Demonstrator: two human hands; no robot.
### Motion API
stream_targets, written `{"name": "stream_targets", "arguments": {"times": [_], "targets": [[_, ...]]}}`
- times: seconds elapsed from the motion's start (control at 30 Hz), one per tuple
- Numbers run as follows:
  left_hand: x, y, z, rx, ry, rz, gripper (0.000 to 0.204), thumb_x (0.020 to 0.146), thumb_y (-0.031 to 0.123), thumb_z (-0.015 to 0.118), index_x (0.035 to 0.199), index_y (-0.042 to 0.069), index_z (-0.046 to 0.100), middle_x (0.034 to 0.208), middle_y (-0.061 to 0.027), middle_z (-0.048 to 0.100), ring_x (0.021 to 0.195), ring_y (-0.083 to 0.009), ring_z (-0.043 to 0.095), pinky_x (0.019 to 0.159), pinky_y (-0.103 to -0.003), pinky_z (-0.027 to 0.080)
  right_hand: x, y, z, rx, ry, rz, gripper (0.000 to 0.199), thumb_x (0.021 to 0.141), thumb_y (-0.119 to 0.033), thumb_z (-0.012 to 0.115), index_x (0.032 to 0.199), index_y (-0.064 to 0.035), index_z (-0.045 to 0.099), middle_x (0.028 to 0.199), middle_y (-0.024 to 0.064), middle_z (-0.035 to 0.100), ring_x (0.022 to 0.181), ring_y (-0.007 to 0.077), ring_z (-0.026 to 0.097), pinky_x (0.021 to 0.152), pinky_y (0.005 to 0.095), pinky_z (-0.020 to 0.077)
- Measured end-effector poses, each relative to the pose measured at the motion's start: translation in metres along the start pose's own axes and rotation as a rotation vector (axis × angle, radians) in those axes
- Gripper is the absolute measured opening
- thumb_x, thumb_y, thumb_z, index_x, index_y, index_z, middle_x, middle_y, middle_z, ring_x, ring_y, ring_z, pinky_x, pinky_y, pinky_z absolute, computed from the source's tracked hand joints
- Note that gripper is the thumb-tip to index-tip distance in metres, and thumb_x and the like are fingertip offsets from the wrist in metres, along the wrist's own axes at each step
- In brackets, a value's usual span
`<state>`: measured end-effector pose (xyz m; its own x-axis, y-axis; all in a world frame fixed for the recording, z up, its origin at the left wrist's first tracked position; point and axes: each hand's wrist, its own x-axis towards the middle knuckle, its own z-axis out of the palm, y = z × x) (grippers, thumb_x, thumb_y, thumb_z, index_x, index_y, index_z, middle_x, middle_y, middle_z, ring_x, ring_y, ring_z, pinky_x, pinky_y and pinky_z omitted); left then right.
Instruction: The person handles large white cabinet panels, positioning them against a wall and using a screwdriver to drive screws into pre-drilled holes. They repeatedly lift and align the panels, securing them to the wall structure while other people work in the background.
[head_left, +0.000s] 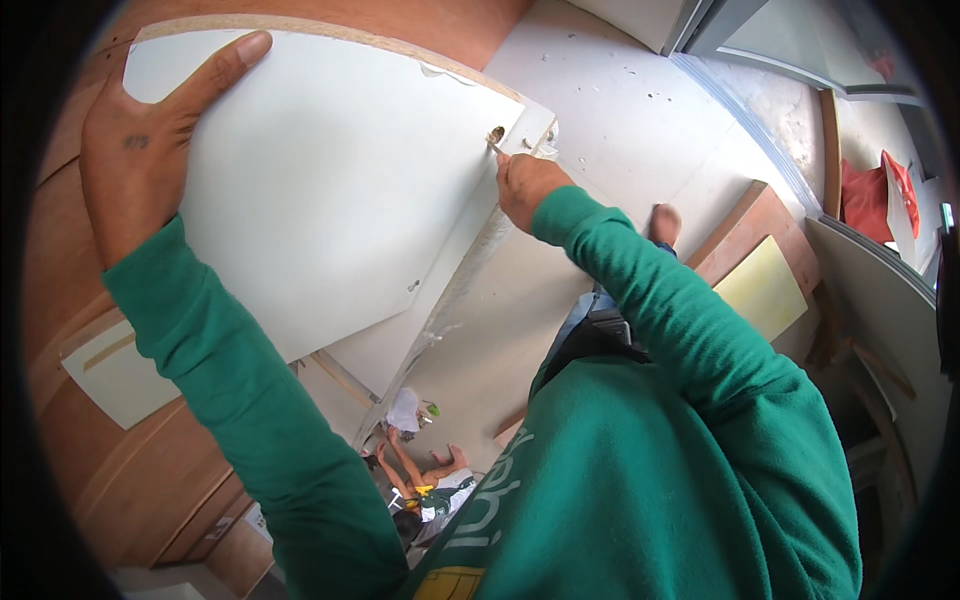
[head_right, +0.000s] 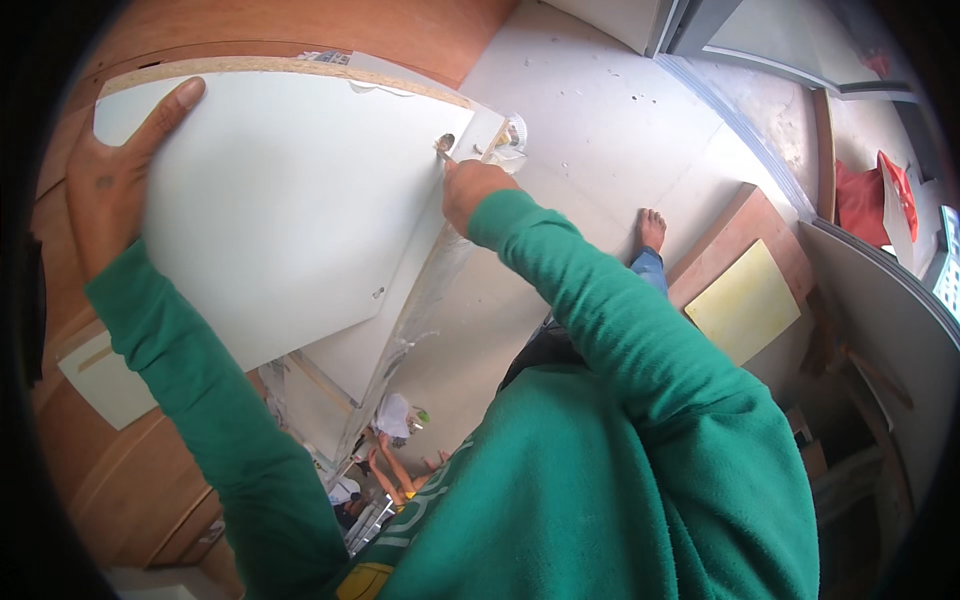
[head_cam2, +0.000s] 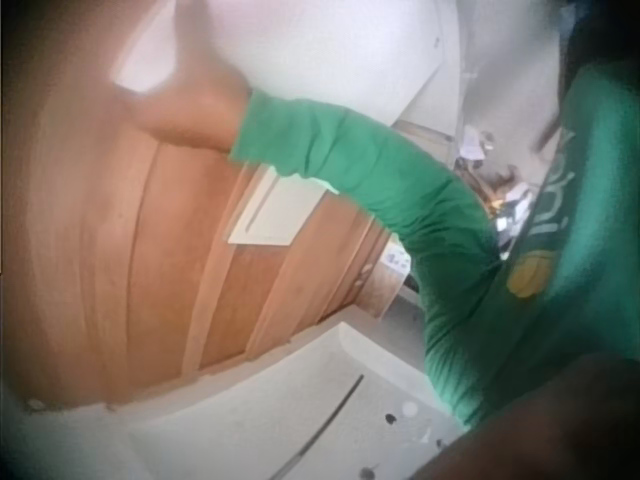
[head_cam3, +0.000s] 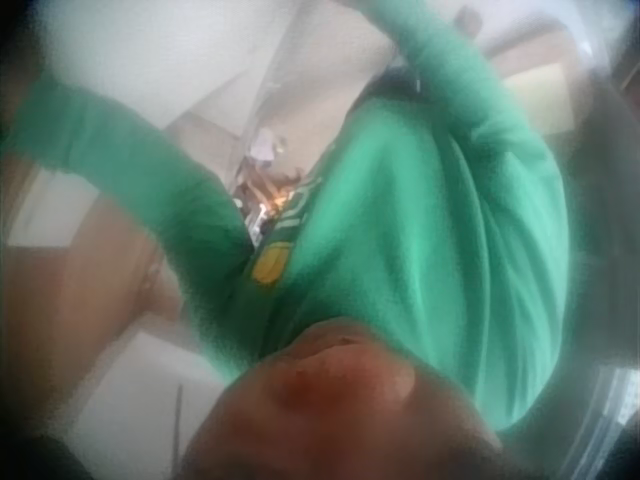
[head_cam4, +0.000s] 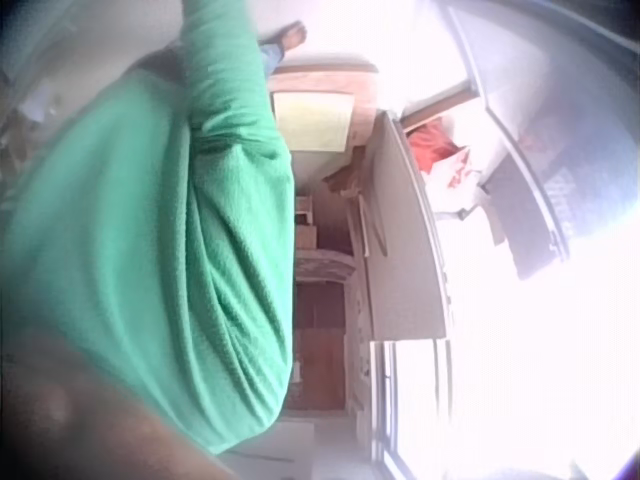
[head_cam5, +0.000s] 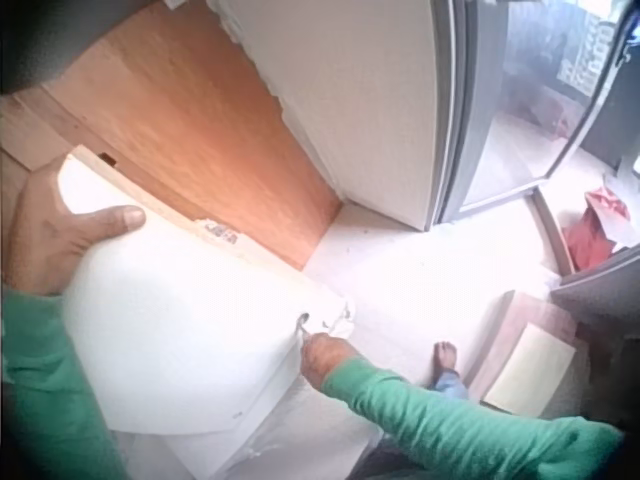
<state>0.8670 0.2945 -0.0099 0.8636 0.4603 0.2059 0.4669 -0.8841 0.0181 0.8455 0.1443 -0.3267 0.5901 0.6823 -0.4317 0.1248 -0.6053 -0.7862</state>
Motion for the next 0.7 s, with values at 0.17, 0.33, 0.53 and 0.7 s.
{"name": "stream_targets", "arguments": {"times": [0.17,0.33,0.53,0.7], "targets": [[0.008,0.008,0.007,-0.14,-0.028,0.031,0.061,0.074,0.044,0.088,0.108,-0.002,0.069,0.087,-0.0197,0.074,0.065,-0.025,0.074,0.064,-0.034,0.063,0.012,0.021,0.007,0.001,0.149,-0.075,0.048,0.108,-0.034,0.031,0.083,-0.0031,0.058,0.066,0.0246,0.061,0.058,0.0429,0.061,0.055,0.0521,0.0509],[0.003,0.0,0.004,-0.098,-0.02,0.032,0.061,0.073,0.044,0.088,0.108,-0.002,0.069,0.086,-0.0188,0.074,0.065,-0.0239,0.074,0.064,-0.034,0.062,0.005,0.006,-0.014,0.742,-0.197,0.427,0.05,0.107,-0.035,0.033,0.087,-0.0013,0.064,0.075,0.0242,0.066,0.063,0.0424,0.065,0.061,0.0511,0.0539],[0.014,0.002,0.005,-0.116,0.03,0.085,0.068,0.07,0.053,0.088,0.103,-0.002,0.07,0.083,-0.0182,0.074,0.065,-0.024,0.073,0.065,-0.034,0.061,0.028,0.02,-0.001,-0.109,0.001,-0.132,0.056,0.104,-0.048,0.038,0.095,-0.0013,0.068,0.066,0.0066,0.056,0.057,0.0233,0.058,0.052,0.0396,0.0526],[0.006,-0.003,-0.01,0.106,0.076,0.021,0.069,0.067,0.059,0.088,0.095,-0.002,0.072,0.08,-0.0167,0.073,0.065,-0.0251,0.072,0.065,-0.037,0.06,-0.02,0.02,-0.039,0.421,-0.235,0.083,0.063,0.1,-0.057,0.045,0.104,0.0016,0.065,0.064,0.0004,0.049,0.052,0.0167,0.048,0.047,0.0346,0.0443]]}}
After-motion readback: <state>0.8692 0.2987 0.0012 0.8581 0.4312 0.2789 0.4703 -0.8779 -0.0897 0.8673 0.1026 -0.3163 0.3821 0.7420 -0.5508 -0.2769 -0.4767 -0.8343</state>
